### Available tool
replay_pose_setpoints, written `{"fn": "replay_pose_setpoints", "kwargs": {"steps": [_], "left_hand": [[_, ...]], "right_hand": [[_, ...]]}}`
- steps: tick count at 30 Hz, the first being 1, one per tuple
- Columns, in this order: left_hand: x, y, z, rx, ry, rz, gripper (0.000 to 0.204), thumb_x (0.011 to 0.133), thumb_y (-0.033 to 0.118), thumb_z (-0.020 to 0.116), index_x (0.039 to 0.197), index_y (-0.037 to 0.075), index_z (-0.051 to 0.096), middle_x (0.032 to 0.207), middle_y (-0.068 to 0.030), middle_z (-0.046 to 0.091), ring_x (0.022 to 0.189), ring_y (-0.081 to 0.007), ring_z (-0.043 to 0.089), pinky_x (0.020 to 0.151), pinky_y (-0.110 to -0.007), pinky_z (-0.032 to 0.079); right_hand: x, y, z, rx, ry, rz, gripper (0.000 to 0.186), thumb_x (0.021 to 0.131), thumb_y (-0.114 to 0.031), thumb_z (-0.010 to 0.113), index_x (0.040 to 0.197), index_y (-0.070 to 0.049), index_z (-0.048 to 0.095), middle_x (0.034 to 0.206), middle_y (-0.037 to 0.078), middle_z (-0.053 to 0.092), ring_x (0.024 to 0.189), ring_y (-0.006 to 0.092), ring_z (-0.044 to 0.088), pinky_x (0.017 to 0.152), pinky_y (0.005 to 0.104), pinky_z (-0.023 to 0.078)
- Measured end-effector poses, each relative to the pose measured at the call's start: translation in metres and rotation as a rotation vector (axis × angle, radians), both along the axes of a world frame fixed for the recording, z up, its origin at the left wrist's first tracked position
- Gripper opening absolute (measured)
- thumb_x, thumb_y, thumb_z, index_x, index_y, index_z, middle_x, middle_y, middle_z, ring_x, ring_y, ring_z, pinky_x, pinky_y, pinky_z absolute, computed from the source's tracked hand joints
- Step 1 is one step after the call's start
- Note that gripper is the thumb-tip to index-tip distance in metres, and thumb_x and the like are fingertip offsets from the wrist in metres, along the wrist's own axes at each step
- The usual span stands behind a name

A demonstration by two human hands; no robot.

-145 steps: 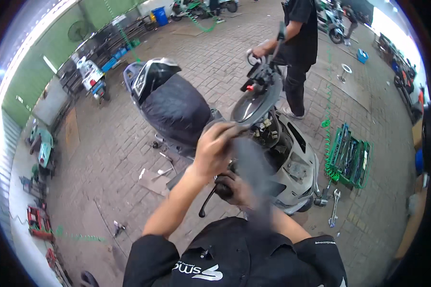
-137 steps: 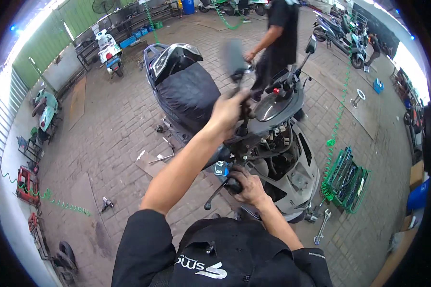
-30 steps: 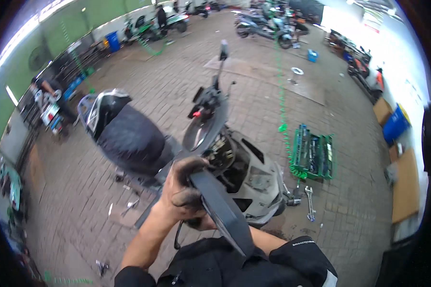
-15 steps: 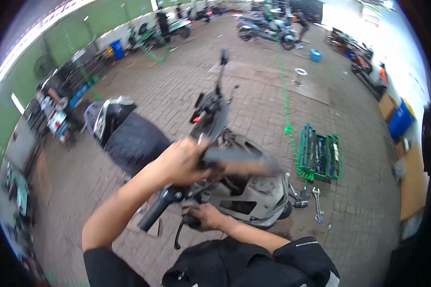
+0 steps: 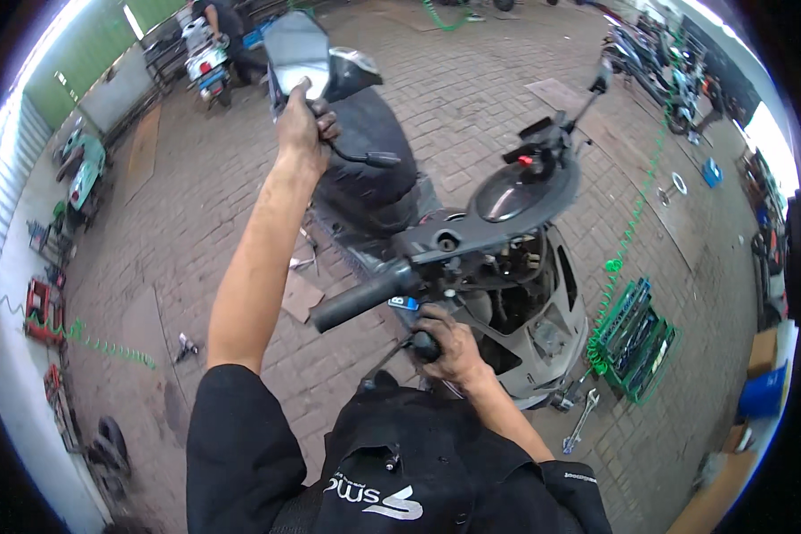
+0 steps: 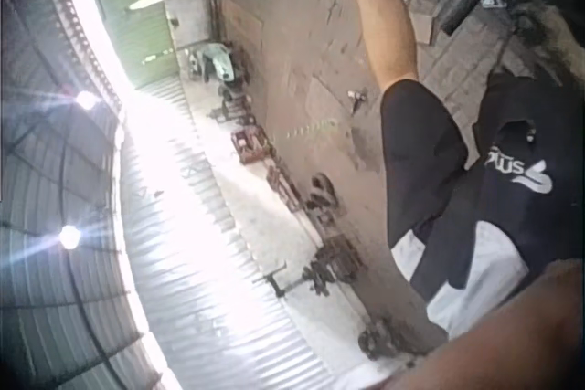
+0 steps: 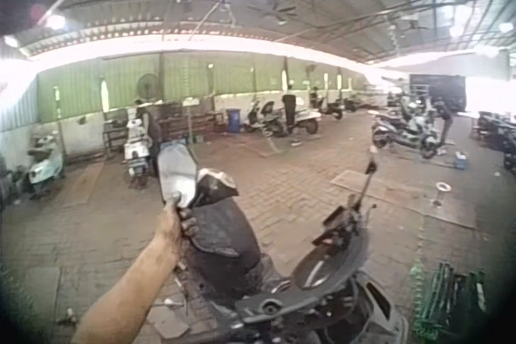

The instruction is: The person uses a screwdriver to remove screws from the front handlebar casing and internal components of a motorcycle, then detaches a cable and small metal bracket by hand.

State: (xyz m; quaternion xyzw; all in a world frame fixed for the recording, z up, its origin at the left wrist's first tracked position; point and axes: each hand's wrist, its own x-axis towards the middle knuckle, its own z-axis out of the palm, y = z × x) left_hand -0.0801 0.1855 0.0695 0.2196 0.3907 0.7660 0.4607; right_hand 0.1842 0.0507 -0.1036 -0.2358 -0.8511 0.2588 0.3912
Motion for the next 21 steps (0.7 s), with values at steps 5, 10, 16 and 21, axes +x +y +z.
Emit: {"fn": "replay_pose_setpoints", "kwargs": {"steps": [5, 10, 16, 21], "left_hand": [[-0.082, -0.010, -0.154, -0.337, 0.503, 0.521, 0.057, 0.080, 0.033, 0.062, 0.115, -0.005, 0.038, 0.109, -0.0164, 0.051, 0.099, -0.0230, 0.049, 0.086, -0.034, 0.038], [-0.102, -0.020, -0.345, -0.616, 0.388, 0.195, 0.066, 0.083, 0.035, 0.055, 0.123, -0.013, 0.035, 0.124, -0.0294, 0.044, 0.117, -0.0350, 0.043, 0.098, -0.036, 0.033], [-0.043, -0.006, -0.521, -0.965, 0.556, -0.210, 0.053, 0.077, 0.042, 0.061, 0.102, -0.006, 0.058, 0.101, -0.0238, 0.060, 0.100, -0.0345, 0.057, 0.086, -0.039, 0.043], [-0.021, 0.036, -0.599, -1.079, 0.721, -0.499, 0.058, 0.074, 0.040, 0.066, 0.105, -0.007, 0.054, 0.107, -0.0251, 0.057, 0.102, -0.0353, 0.055, 0.088, -0.039, 0.042]], "right_hand": [[0.003, 0.006, -0.002, 0.043, -0.034, -0.024, 0.047, 0.054, -0.013, 0.074, 0.097, -0.010, 0.057, 0.105, 0.012, 0.056, 0.088, 0.0320, 0.061, 0.070, 0.0389, 0.052], [0.010, -0.005, -0.001, -0.017, -0.121, -0.082, 0.034, 0.063, -0.016, 0.069, 0.094, -0.011, 0.056, 0.102, 0.015, 0.056, 0.093, 0.0350, 0.056, 0.078, 0.0447, 0.047], [0.011, -0.065, -0.010, -0.118, -0.192, -0.718, 0.052, 0.065, -0.057, 0.065, 0.086, -0.010, 0.059, 0.099, 0.018, 0.058, 0.083, 0.0307, 0.059, 0.070, 0.0405, 0.048], [-0.024, -0.081, -0.001, -0.087, -0.405, -1.081, 0.043, 0.062, -0.045, 0.067, 0.085, -0.010, 0.059, 0.094, 0.016, 0.059, 0.080, 0.0296, 0.060, 0.069, 0.0387, 0.047]]}}
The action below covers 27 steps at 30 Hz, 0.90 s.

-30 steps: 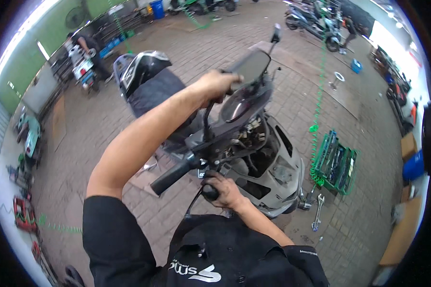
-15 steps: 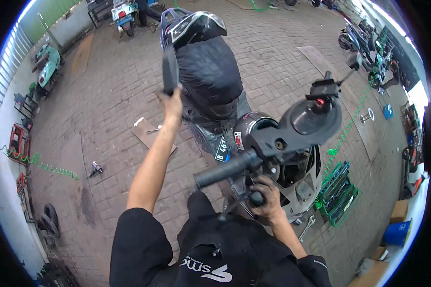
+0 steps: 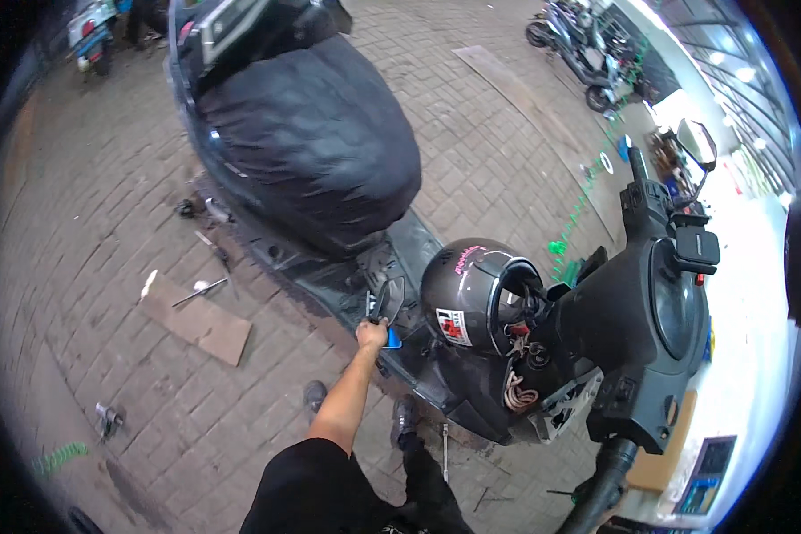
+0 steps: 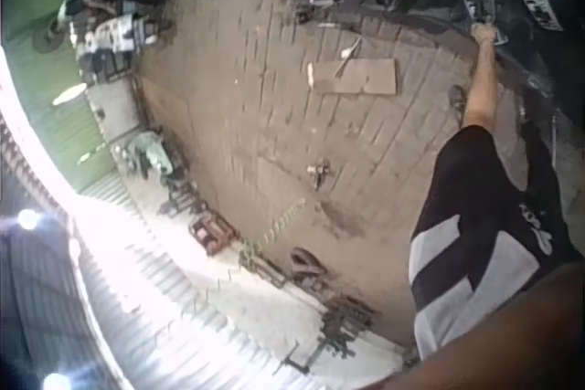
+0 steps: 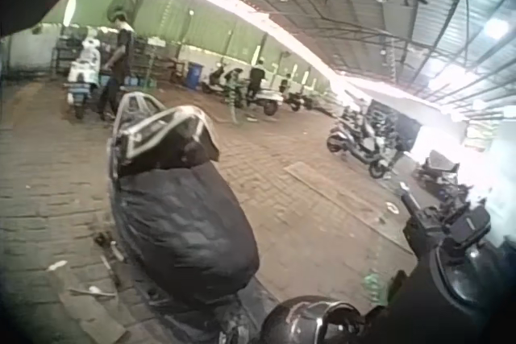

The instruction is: The person uses a screwdriver to remove screws from the front handlebar casing and internal components of a motorcycle, then detaches a cable and small metal bracket by hand.

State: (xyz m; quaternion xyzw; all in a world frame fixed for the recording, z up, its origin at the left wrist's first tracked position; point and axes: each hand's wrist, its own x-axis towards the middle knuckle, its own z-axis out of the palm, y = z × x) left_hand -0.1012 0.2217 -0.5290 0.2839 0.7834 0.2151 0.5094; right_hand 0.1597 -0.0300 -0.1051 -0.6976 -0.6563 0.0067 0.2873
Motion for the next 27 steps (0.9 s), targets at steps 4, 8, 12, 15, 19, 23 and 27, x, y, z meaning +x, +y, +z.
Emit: {"fn": "replay_pose_setpoints", "kwargs": {"steps": [4, 8, 12, 15, 19, 23, 27], "left_hand": [[0.031, 0.044, -0.023, 0.060, 0.021, -0.124, 0.071, 0.075, 0.039, 0.064, 0.123, -0.006, 0.038, 0.116, -0.0257, 0.052, 0.111, -0.0350, 0.049, 0.094, -0.039, 0.039], [0.046, 0.063, -0.033, -0.001, -0.078, -0.162, 0.081, 0.077, 0.043, 0.060, 0.131, -0.007, 0.027, 0.121, -0.0284, 0.047, 0.115, -0.0348, 0.046, 0.098, -0.037, 0.035], [0.032, 0.048, -0.030, 0.098, -0.240, 0.043, 0.065, 0.076, 0.036, 0.064, 0.125, -0.001, 0.042, 0.122, -0.0235, 0.049, 0.114, -0.0327, 0.047, 0.096, -0.037, 0.035], [0.028, 0.030, 0.048, 0.386, -0.491, 0.384, 0.040, 0.080, 0.022, 0.061, 0.110, -0.002, 0.051, 0.107, -0.0121, 0.056, 0.099, -0.0224, 0.051, 0.087, -0.032, 0.039], [0.031, 0.000, 0.257, 0.734, -0.848, 0.261, 0.026, 0.080, 0.014, 0.057, 0.102, 0.001, 0.053, 0.097, -0.0059, 0.054, 0.091, -0.0170, 0.050, 0.083, -0.031, 0.040], [0.031, -0.037, 0.442, 1.187, -0.652, -0.480, 0.049, 0.074, 0.026, 0.065, 0.111, -0.001, 0.049, 0.103, -0.0118, 0.054, 0.095, -0.0216, 0.053, 0.084, -0.032, 0.042], [0.074, -0.072, 0.527, 1.216, 0.081, -1.065, 0.073, 0.067, 0.041, 0.070, 0.117, -0.005, 0.046, 0.107, -0.0212, 0.054, 0.102, -0.0304, 0.054, 0.086, -0.037, 0.044]], "right_hand": [[-0.013, -0.027, 0.007, -0.008, -0.092, -0.219, 0.037, 0.060, -0.036, 0.068, 0.084, -0.009, 0.059, 0.090, 0.014, 0.060, 0.077, 0.0288, 0.060, 0.068, 0.0372, 0.046], [-0.023, -0.037, 0.009, -0.008, -0.147, -0.333, 0.032, 0.058, -0.027, 0.070, 0.083, -0.009, 0.059, 0.085, 0.012, 0.061, 0.075, 0.0279, 0.060, 0.068, 0.0357, 0.046], [-0.039, -0.027, 0.018, 0.037, -0.157, -0.319, 0.030, 0.057, -0.017, 0.071, 0.082, -0.008, 0.059, 0.081, 0.011, 0.062, 0.073, 0.0271, 0.061, 0.067, 0.0343, 0.045], [-0.051, -0.008, 0.024, 0.061, -0.165, -0.265, 0.030, 0.055, -0.010, 0.072, 0.082, -0.008, 0.059, 0.078, 0.010, 0.062, 0.071, 0.0264, 0.061, 0.066, 0.0332, 0.045], [-0.040, 0.002, 0.029, 0.018, 0.190, -0.126, 0.030, 0.058, -0.004, 0.069, 0.085, -0.005, 0.057, 0.088, 0.019, 0.063, 0.097, 0.0342, 0.060, 0.083, 0.0398, 0.048], [-0.039, 0.023, 0.034, 0.109, 0.271, 0.089, 0.034, 0.057, -0.003, 0.069, 0.089, -0.005, 0.059, 0.105, 0.017, 0.061, 0.103, 0.0324, 0.057, 0.082, 0.0377, 0.049], [-0.022, 0.022, 0.035, 0.015, 0.271, 0.266, 0.042, 0.053, -0.006, 0.070, 0.094, -0.007, 0.059, 0.115, 0.015, 0.055, 0.100, 0.0309, 0.058, 0.080, 0.0357, 0.050]]}}
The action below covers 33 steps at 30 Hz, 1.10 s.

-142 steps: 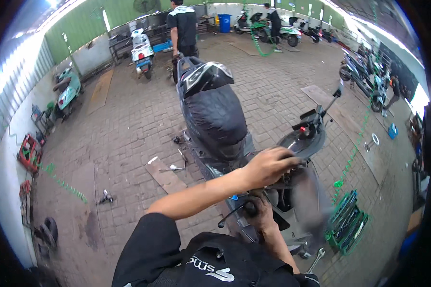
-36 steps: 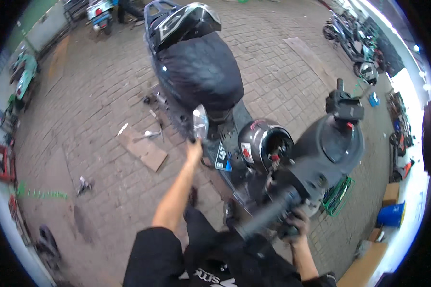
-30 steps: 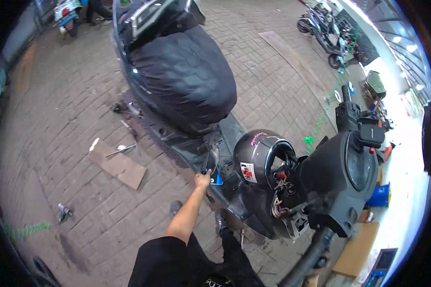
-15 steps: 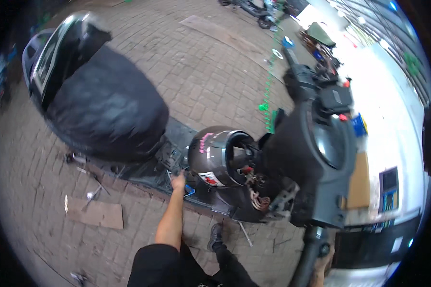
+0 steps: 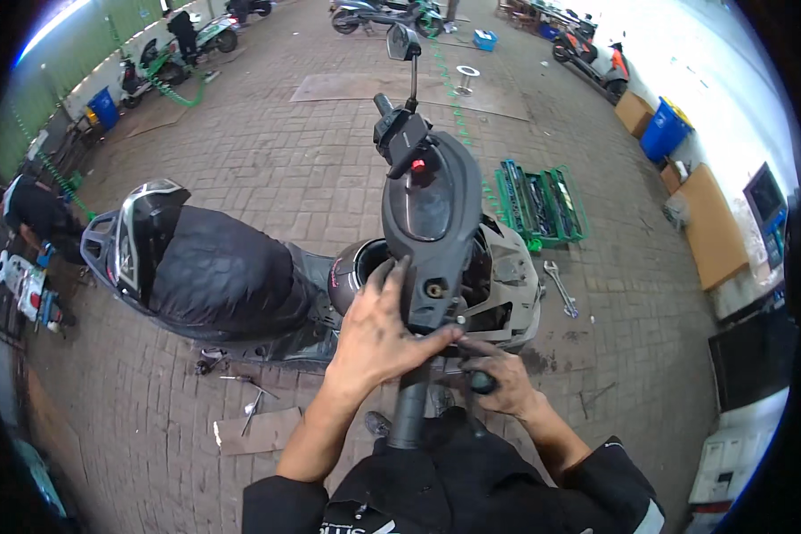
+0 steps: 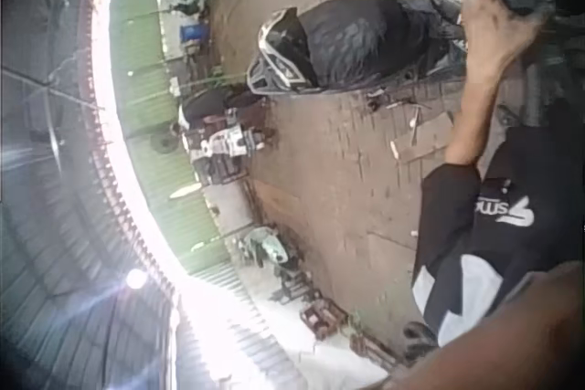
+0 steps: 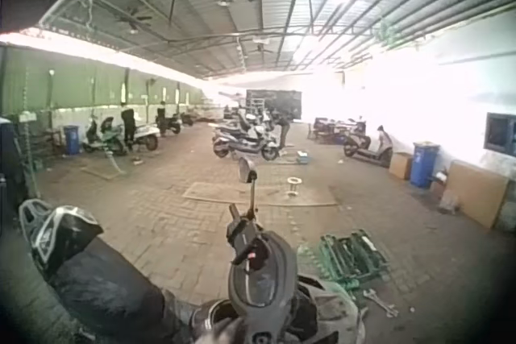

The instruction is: The person uses a screwdriver to remove screws from the front handlebar casing and internal components of a motorcycle, then detaches a cable and small metal bracket by hand.

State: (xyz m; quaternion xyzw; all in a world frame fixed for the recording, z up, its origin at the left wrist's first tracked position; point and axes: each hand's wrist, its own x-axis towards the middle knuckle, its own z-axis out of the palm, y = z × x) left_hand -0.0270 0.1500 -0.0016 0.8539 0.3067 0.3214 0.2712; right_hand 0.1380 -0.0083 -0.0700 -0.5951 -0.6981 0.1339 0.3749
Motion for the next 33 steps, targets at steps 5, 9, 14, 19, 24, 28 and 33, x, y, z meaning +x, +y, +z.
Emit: {"fn": "replay_pose_setpoints", "kwargs": {"steps": [5, 9, 14, 19, 24, 28, 33], "left_hand": [[0.021, -0.015, 0.020, -0.006, 0.369, 0.146, 0.072, 0.065, 0.042, 0.070, 0.115, -0.005, 0.049, 0.096, -0.0217, 0.058, 0.093, -0.0335, 0.057, 0.083, -0.039, 0.045], [0.029, -0.018, 0.027, 0.023, 0.484, 0.243, 0.067, 0.069, 0.044, 0.066, 0.112, -0.005, 0.052, 0.092, -0.0214, 0.060, 0.089, -0.0345, 0.058, 0.082, -0.039, 0.044], [0.049, -0.001, 0.045, -0.041, 0.649, 0.198, 0.062, 0.064, 0.044, 0.066, 0.102, -0.005, 0.059, 0.088, -0.0243, 0.061, 0.088, -0.0348, 0.059, 0.082, -0.038, 0.046], [0.048, 0.017, 0.051, -0.147, 0.565, 0.085, 0.059, 0.061, 0.037, 0.065, 0.099, -0.007, 0.061, 0.085, -0.0246, 0.063, 0.082, -0.0298, 0.063, 0.079, -0.033, 0.048], [0.040, 0.034, 0.047, -0.176, 0.531, 0.015, 0.056, 0.057, 0.031, 0.067, 0.096, -0.009, 0.061, 0.078, -0.0223, 0.064, 0.074, -0.0251, 0.064, 0.071, -0.031, 0.049], [0.037, 0.046, 0.046, -0.240, 0.477, -0.089, 0.053, 0.056, 0.030, 0.067, 0.092, -0.009, 0.063, 0.072, -0.0191, 0.063, 0.067, -0.0221, 0.062, 0.064, -0.030, 0.048], [0.031, 0.045, 0.053, -0.254, 0.513, -0.121, 0.051, 0.056, 0.033, 0.067, 0.088, -0.007, 0.064, 0.064, -0.0163, 0.062, 0.062, -0.0243, 0.061, 0.063, -0.031, 0.048]], "right_hand": [[0.023, 0.006, 0.005, -0.015, -0.069, 0.275, 0.050, 0.054, -0.013, 0.071, 0.102, -0.010, 0.056, 0.122, 0.013, 0.049, 0.097, 0.0300, 0.057, 0.077, 0.0370, 0.050], [0.037, 0.017, 0.018, -0.146, -0.094, 0.469, 0.049, 0.060, -0.018, 0.072, 0.105, -0.011, 0.054, 0.123, 0.015, 0.046, 0.098, 0.0312, 0.055, 0.080, 0.0371, 0.049], [0.088, 0.051, 0.074, 0.147, 0.311, 0.477, 0.048, 0.072, -0.029, 0.070, 0.109, -0.006, 0.050, 0.110, 0.013, 0.052, 0.087, 0.0245, 0.058, 0.069, 0.0321, 0.050], [0.099, 0.103, 0.132, 0.508, 1.099, 0.530, 0.064, 0.082, -0.036, 0.061, 0.126, -0.004, 0.028, 0.094, 0.016, 0.054, 0.058, 0.0159, 0.056, 0.046, 0.0233, 0.044], [0.089, 0.143, 0.157, 0.804, 1.028, 0.620, 0.056, 0.086, -0.032, 0.057, 0.127, -0.006, 0.029, 0.089, 0.014, 0.054, 0.059, 0.0153, 0.056, 0.046, 0.0226, 0.044], [0.074, 0.160, 0.160, 0.872, 0.932, 0.570, 0.050, 0.086, -0.031, 0.056, 0.122, -0.004, 0.034, 0.083, 0.009, 0.055, 0.063, 0.0119, 0.054, 0.052, 0.0198, 0.044], [0.060, 0.163, 0.153, 0.863, 0.692, 0.549, 0.046, 0.090, -0.031, 0.049, 0.125, -0.008, 0.031, 0.083, 0.015, 0.051, 0.056, 0.0161, 0.052, 0.044, 0.0249, 0.045]]}}
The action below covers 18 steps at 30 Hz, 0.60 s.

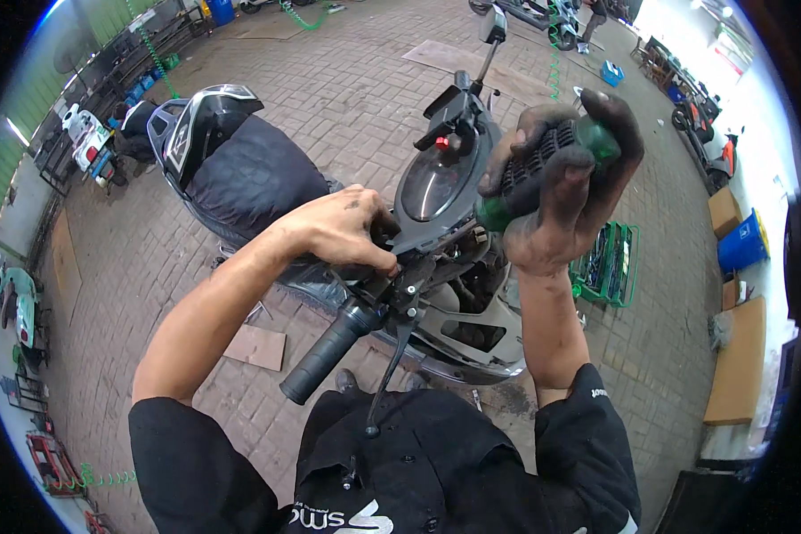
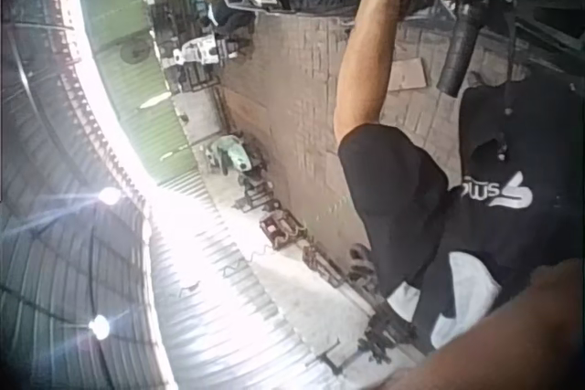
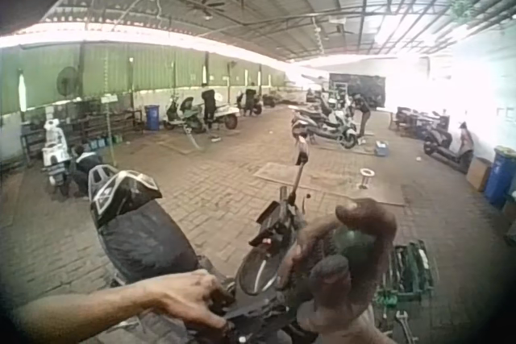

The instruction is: The person uses a screwdriver to remove screws from the front handlebar casing and internal components of a motorcycle, then detaches a cable and small metal bracket by hand.

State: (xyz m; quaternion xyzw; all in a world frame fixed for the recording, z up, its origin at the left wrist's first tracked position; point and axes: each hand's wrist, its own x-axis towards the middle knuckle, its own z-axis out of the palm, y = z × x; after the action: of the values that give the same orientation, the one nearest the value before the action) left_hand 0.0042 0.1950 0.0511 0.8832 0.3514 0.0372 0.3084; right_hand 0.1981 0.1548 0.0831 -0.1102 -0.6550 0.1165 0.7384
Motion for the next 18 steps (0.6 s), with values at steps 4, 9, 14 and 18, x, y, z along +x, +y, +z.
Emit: {"fn": "replay_pose_setpoints", "kwargs": {"steps": [4, 9, 14, 18], "left_hand": [[0.003, -0.013, 0.001, 0.381, 0.010, -0.043, 0.061, 0.059, 0.042, 0.068, 0.097, -0.005, 0.061, 0.078, -0.0195, 0.062, 0.074, -0.0309, 0.060, 0.073, -0.033, 0.049], [-0.011, 0.009, -0.016, 0.301, -0.358, -0.194, 0.060, 0.072, 0.049, 0.058, 0.115, 0.007, 0.055, 0.120, -0.0204, 0.048, 0.112, -0.0366, 0.046, 0.094, -0.044, 0.036], [0.036, 0.044, -0.035, 0.392, -0.438, -0.750, 0.052, 0.072, 0.047, 0.051, 0.112, 0.014, 0.057, 0.135, -0.0129, 0.038, 0.128, -0.0390, 0.026, 0.103, -0.050, 0.022], [0.062, 0.069, -0.055, 0.279, -0.638, -0.938, 0.051, 0.073, 0.053, 0.046, 0.096, 0.010, 0.060, 0.119, -0.0113, 0.051, 0.123, -0.0384, 0.035, 0.100, -0.054, 0.020]], "right_hand": [[-0.012, -0.004, 0.006, -0.044, 0.018, -0.017, 0.048, 0.088, -0.034, 0.052, 0.124, -0.007, 0.032, 0.083, 0.015, 0.051, 0.054, 0.0143, 0.051, 0.044, 0.0234, 0.044], [0.002, -0.007, 0.007, -0.097, 0.089, -0.047, 0.051, 0.086, -0.034, 0.056, 0.123, -0.007, 0.032, 0.082, 0.014, 0.051, 0.055, 0.0148, 0.051, 0.046, 0.0245, 0.045], [0.006, -0.009, 0.003, -0.154, 0.183, -0.121, 0.053, 0.084, -0.033, 0.060, 0.122, -0.007, 0.034, 0.082, 0.013, 0.051, 0.054, 0.0161, 0.052, 0.047, 0.0245, 0.044], [0.006, -0.016, 0.005, -0.159, 0.259, -0.172, 0.053, 0.082, -0.033, 0.063, 0.119, -0.005, 0.039, 0.083, 0.008, 0.053, 0.065, 0.0112, 0.052, 0.056, 0.0210, 0.043]]}}
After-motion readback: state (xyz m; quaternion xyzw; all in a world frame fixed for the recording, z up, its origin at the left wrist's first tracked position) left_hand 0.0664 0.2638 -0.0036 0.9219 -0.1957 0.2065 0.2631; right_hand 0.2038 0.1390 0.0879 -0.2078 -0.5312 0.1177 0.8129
